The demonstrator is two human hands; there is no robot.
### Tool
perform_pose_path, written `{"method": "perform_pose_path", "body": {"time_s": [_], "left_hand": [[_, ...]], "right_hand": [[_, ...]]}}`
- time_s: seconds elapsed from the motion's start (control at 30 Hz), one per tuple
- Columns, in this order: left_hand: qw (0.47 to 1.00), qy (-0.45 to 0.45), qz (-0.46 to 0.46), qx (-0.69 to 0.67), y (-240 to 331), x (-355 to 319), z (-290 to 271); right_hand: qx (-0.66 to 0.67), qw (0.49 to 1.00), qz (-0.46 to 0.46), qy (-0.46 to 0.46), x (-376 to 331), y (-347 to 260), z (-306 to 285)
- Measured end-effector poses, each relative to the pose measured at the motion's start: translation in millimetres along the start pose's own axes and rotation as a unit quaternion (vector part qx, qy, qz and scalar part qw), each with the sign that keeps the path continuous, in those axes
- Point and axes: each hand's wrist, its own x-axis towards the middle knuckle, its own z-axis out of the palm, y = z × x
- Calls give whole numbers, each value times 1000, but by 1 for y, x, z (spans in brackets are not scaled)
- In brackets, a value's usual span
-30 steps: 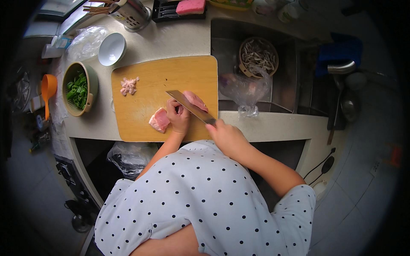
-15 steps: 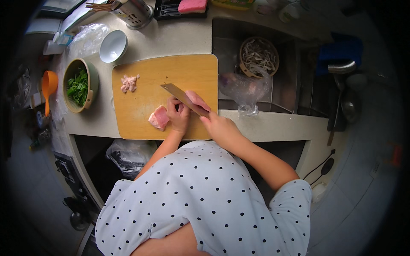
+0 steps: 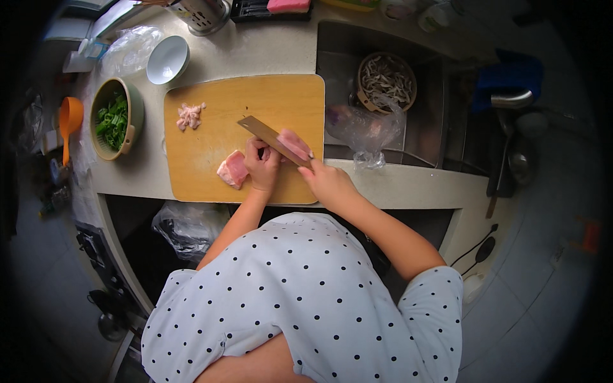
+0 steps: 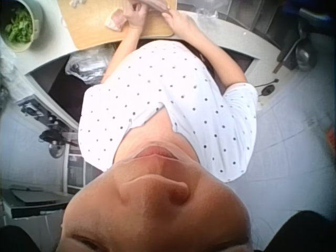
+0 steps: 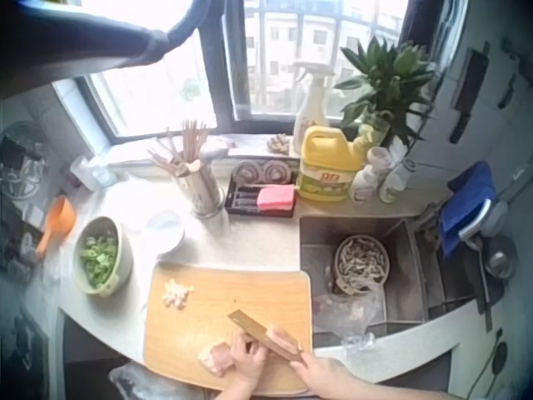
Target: The person unpacks raw pork from a plastic bag and places it on a wooden cutting board. Using a cleaver, they slice the meat into smaller pieces and strips, occasionally moving the cut pieces aside to clear space. The person continues cutting until a pile of sliced meat is formed on the board.
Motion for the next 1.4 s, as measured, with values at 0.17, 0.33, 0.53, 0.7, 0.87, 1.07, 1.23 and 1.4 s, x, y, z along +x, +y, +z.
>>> {"method": "perform_pose_path", "body": {"time_s": [0.17,0.33,0.53,0.7,0.87,1.07,1.23,1.4], "left_hand": [[998,-27,34,39,18,3,-12],[987,-37,72,137,49,-2,-23],[980,-36,-175,-92,39,-17,-21],[974,-55,-166,-143,26,-20,-22],[976,-17,-140,-167,26,-19,-18],[985,7,-95,-142,17,-22,-10],[993,32,-60,-96,16,-23,-10],[997,24,-69,-26,22,-20,-12]], "right_hand": [[228,972,58,-14,18,2,-18],[427,889,148,-68,29,-11,-49],[513,836,180,-68,31,-19,-65],[642,721,200,-170,36,7,-65],[525,818,204,-117,19,-5,-70],[138,990,23,-7,-48,-45,-48],[72,996,52,-31,-74,-49,-37],[36,999,31,15,-80,-37,-20]]}}
